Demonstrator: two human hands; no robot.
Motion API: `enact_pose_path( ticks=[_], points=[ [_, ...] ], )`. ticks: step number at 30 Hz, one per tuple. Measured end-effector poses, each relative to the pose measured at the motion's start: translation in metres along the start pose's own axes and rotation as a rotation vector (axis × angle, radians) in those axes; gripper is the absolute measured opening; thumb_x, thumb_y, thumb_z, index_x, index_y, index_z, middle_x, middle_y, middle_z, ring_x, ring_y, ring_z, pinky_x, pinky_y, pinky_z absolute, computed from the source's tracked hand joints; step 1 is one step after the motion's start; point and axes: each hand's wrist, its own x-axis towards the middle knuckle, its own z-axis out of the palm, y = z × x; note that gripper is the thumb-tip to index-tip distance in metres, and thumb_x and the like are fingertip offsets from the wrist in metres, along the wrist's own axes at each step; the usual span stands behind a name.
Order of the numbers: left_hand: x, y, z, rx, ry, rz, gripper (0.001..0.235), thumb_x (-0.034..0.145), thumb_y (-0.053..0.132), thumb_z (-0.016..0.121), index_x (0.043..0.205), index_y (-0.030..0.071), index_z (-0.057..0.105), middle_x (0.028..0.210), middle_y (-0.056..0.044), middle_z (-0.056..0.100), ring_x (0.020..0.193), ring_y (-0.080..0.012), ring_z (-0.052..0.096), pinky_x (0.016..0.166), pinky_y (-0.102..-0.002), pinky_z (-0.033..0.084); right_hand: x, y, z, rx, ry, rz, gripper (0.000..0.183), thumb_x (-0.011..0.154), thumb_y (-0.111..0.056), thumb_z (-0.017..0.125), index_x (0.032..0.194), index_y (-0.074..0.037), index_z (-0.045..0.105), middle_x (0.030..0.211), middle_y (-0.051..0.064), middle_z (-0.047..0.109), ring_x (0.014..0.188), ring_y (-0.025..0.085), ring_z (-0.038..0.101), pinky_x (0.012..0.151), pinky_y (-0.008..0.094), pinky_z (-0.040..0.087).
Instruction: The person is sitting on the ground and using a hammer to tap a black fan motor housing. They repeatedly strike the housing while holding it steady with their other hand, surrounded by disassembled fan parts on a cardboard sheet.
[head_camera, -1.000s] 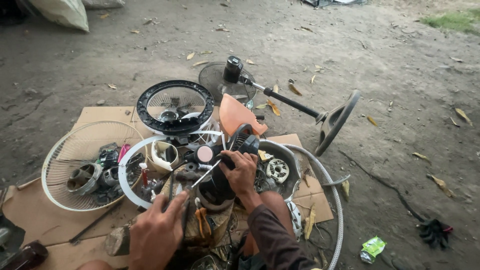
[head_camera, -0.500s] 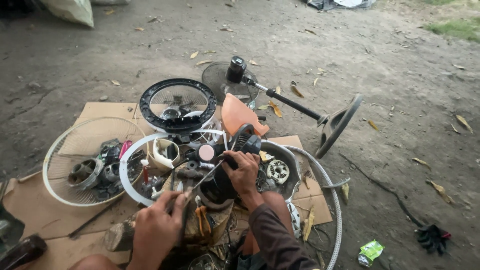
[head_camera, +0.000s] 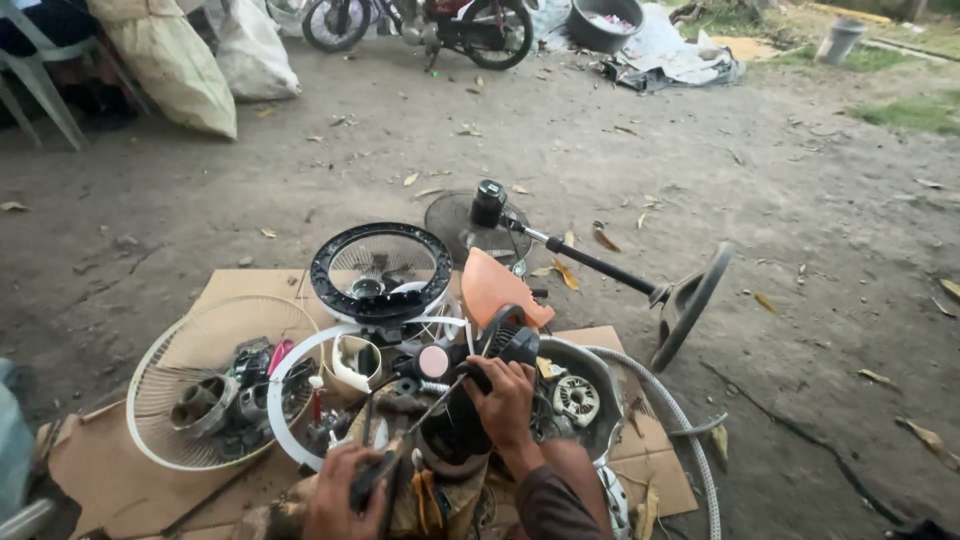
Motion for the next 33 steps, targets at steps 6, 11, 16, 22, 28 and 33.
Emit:
enact_pose_path(
  ticks=[6,11,16,22,28,33],
  points=[
    [-0.016,0.015,0.023,0.131,0.362,-0.01,0.027,0.084,0.023,0.075,0.109,0.013,0.069,0.103,-0.009,0.076,0.084,-0.0246,0.078,0.071,-0.035,0.069,-0.001,-0.001,0.0,0.031,-0.019,0.013,0.029,0.074,-0.02,0.08,0.103,-0.021,0.077,0.092,-0.007,0.077,0.075,0.017,0.061,0.088,0.032,0.04],
    [-0.006,0.049,0.012,0.042,0.425,-0.055,0.026,0.081,0.014,0.077,0.106,0.01,0.071,0.087,-0.008,0.075,0.071,-0.0201,0.073,0.066,-0.03,0.061,-0.007,0.005,0.003,0.005,-0.017,0.004,0.031,0.074,-0.021,0.082,0.105,-0.021,0.078,0.092,-0.008,0.076,0.076,0.017,0.061,0.089,0.032,0.041],
    [-0.017,0.025,0.036,0.041,0.408,-0.093,0.033,0.076,0.011,0.067,0.108,0.012,0.057,0.112,-0.013,0.064,0.089,-0.0247,0.072,0.066,-0.034,0.068,-0.007,0.006,0.002,0.012,-0.021,0.018,0.033,0.073,-0.019,0.082,0.106,-0.022,0.078,0.091,-0.008,0.076,0.074,0.016,0.06,0.089,0.031,0.04],
    [-0.027,0.012,0.043,-0.037,0.413,0.081,0.033,0.079,0.007,0.065,0.11,0.009,0.055,0.116,-0.015,0.062,0.09,-0.0245,0.072,0.077,-0.035,0.068,-0.007,0.006,0.002,0.021,-0.022,0.016,0.033,0.073,-0.02,0.082,0.106,-0.02,0.079,0.092,-0.007,0.077,0.075,0.016,0.061,0.088,0.032,0.041],
    [-0.022,0.037,0.028,0.034,0.442,-0.039,0.015,0.087,0.016,0.071,0.1,0.013,0.063,0.096,-0.005,0.067,0.064,-0.0147,0.067,0.054,-0.026,0.058,-0.008,0.005,0.001,0.004,-0.035,0.024,0.029,0.076,-0.022,0.083,0.105,-0.023,0.079,0.09,-0.009,0.076,0.073,0.013,0.059,0.088,0.031,0.04],
    [-0.031,-0.041,0.071,-0.003,0.467,0.197,0.036,0.074,0.011,0.064,0.106,0.012,0.047,0.11,-0.017,0.049,0.097,-0.0267,0.058,0.083,-0.048,0.059,-0.006,0.0,-0.003,0.018,-0.007,-0.003,0.029,0.076,-0.019,0.082,0.105,-0.022,0.078,0.09,-0.008,0.075,0.073,0.014,0.059,0.088,0.031,0.041]
  ],
)
